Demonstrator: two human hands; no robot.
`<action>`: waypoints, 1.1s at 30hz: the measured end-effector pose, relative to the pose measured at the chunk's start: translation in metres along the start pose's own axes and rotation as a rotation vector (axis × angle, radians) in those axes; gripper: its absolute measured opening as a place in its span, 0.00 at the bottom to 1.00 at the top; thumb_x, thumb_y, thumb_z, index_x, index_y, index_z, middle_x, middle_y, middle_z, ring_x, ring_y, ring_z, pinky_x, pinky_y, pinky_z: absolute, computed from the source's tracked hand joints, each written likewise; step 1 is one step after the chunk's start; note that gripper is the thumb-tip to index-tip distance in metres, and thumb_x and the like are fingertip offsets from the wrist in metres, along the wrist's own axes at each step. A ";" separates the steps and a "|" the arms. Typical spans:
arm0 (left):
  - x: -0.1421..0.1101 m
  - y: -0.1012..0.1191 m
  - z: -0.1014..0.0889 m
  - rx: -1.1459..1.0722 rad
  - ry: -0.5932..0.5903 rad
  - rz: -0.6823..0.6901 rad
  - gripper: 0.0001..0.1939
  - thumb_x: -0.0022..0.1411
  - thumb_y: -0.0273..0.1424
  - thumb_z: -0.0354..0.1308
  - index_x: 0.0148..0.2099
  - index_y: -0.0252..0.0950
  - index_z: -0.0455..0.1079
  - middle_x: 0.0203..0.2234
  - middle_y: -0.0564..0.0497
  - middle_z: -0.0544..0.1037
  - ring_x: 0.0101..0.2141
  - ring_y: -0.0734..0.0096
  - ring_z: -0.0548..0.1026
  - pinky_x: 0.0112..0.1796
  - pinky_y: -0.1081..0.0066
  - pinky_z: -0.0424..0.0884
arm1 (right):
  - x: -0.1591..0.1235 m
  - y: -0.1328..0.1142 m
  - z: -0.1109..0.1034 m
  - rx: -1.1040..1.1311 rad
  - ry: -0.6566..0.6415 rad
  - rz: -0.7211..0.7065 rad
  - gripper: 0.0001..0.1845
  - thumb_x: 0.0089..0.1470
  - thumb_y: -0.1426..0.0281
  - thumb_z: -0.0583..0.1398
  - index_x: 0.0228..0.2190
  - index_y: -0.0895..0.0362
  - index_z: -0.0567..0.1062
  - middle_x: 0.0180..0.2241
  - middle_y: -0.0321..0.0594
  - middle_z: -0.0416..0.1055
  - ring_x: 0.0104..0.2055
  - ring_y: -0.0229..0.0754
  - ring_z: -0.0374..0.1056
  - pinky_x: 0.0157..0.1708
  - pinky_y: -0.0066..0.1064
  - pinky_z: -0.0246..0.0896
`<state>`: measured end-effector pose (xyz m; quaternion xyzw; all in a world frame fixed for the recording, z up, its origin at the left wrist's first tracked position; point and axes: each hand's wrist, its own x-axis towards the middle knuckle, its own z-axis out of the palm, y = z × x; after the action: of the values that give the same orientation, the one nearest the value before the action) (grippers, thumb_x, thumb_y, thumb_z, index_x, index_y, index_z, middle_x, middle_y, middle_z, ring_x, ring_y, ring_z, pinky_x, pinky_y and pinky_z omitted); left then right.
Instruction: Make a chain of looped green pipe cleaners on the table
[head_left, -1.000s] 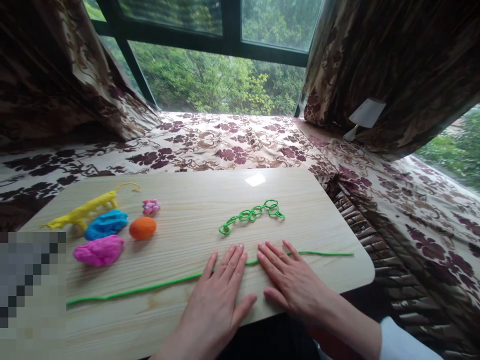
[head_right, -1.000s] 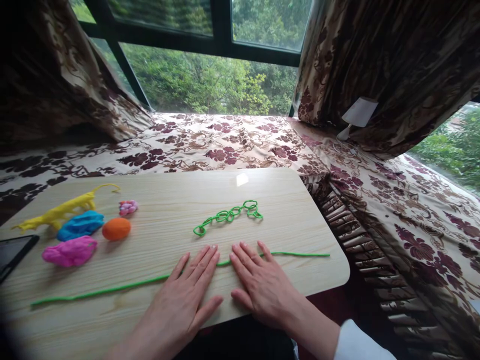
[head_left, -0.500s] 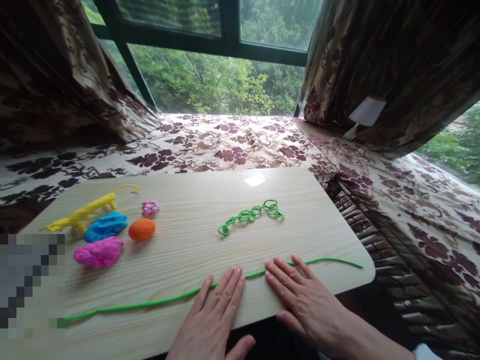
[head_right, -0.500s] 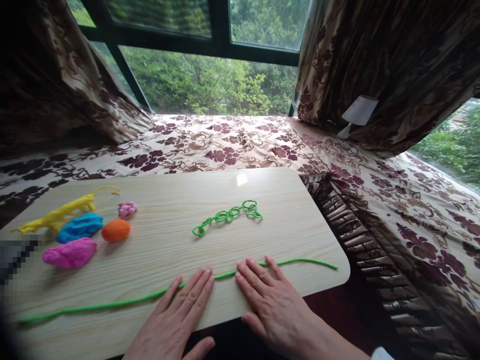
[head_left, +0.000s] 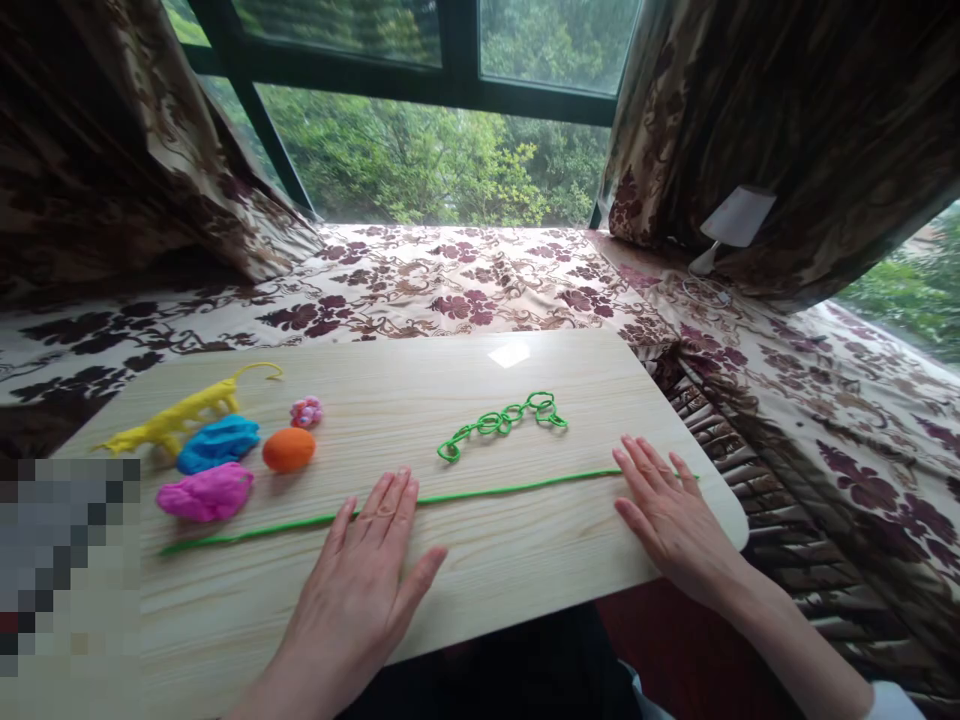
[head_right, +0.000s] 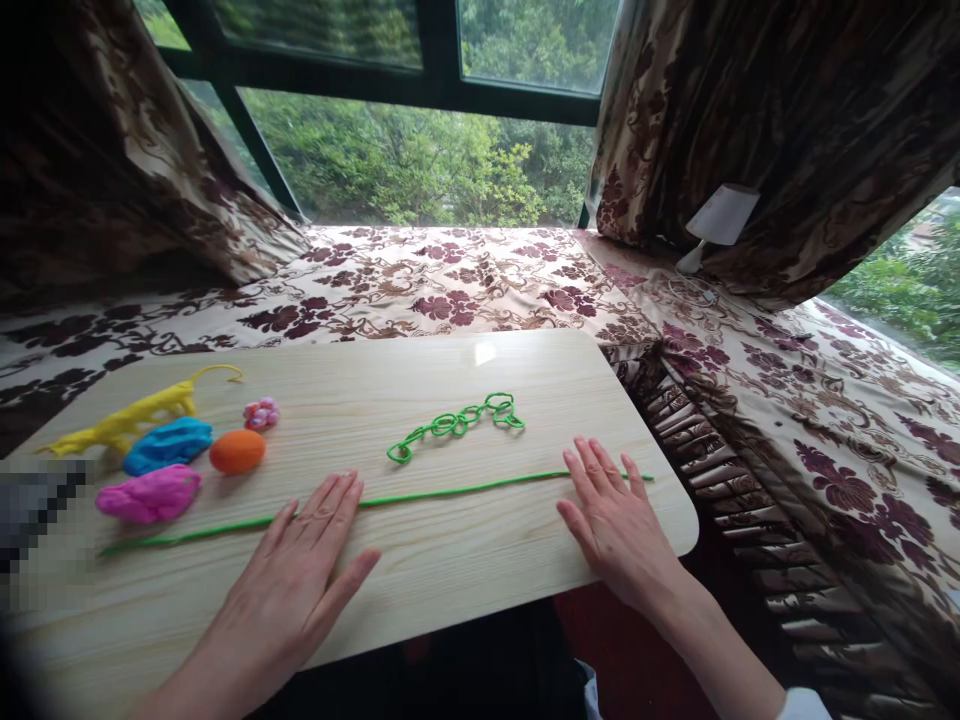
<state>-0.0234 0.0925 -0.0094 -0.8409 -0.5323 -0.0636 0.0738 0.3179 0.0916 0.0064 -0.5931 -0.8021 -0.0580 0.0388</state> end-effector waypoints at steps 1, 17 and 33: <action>0.004 0.002 0.002 0.001 -0.008 0.001 0.38 0.59 0.49 0.42 0.63 0.31 0.41 0.61 0.45 0.49 0.60 0.59 0.46 0.57 0.55 0.45 | 0.005 -0.007 -0.001 0.012 -0.001 -0.007 0.29 0.60 0.61 0.43 0.59 0.59 0.47 0.62 0.46 0.39 0.63 0.49 0.33 0.57 0.51 0.32; -0.013 0.009 0.005 -0.016 -0.074 0.112 0.36 0.59 0.49 0.41 0.63 0.35 0.43 0.61 0.47 0.49 0.60 0.61 0.47 0.57 0.57 0.42 | 0.039 -0.096 -0.004 0.312 -0.232 -0.476 0.34 0.58 0.54 0.45 0.59 0.60 0.46 0.62 0.44 0.39 0.63 0.44 0.32 0.60 0.44 0.24; 0.002 -0.005 -0.007 -0.070 -0.050 0.019 0.35 0.61 0.47 0.40 0.64 0.34 0.39 0.62 0.46 0.47 0.60 0.62 0.45 0.57 0.56 0.44 | 0.056 -0.096 0.001 0.216 -0.143 -0.418 0.34 0.58 0.54 0.45 0.59 0.62 0.49 0.61 0.48 0.42 0.63 0.47 0.34 0.59 0.48 0.26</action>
<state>-0.0269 0.0948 -0.0022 -0.8493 -0.5234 -0.0605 0.0314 0.2102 0.1170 0.0082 -0.4093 -0.9096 0.0633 0.0324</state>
